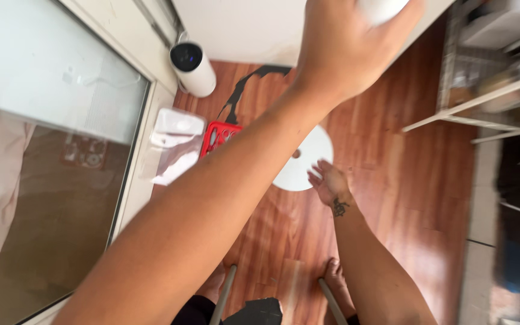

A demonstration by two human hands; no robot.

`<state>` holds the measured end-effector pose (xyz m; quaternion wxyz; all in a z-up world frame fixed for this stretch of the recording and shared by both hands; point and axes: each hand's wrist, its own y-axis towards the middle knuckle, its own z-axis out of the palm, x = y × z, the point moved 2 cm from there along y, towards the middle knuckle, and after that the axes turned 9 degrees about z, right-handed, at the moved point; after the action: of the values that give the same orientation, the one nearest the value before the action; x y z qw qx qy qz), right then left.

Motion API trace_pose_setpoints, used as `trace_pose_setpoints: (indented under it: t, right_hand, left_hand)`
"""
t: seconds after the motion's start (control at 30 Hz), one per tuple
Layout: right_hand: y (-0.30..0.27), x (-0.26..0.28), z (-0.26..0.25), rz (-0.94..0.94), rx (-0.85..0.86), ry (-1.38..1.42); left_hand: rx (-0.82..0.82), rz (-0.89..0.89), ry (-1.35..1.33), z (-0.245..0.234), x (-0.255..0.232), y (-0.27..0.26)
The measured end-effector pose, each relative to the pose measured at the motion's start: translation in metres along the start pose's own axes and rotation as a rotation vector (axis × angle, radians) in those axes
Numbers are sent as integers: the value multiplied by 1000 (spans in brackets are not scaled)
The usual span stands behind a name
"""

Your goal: The person disassembles a white pedestal fan by removing the base, detaching the pole sections, and unscrewing the neck joint with a screwdriver. The components are placed on the floor, and the fan head is set down after separation.

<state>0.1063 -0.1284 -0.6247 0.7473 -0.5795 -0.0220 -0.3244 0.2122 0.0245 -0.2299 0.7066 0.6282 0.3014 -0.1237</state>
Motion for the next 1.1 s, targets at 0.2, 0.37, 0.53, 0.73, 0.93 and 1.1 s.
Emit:
trace_pose_setpoints:
  t: [0.2,0.37,0.53,0.73,0.93,1.1]
  right_hand:
    - [-253,163,101,-662,623,-106]
    - [-464,224,165,-1040,764,-354]
    - [-587,236,224,-1269,757,-557]
    - [-640,239,271,-1282,567,-637]
    - [-647,220,276,-1293,578,-548]
    - [-652,215,268,-1271,618,-542]
  left_hand:
    - [52,-120,-51,-2,-89,34]
    - [46,-383,-244,-3,-154,60]
    - [89,-336,-59,-16,-207,72]
    - [121,-433,-155,-22,-254,63]
    - [294,-538,-423,-37,-272,62]
    - [231,-182,-851,-66,-280,118]
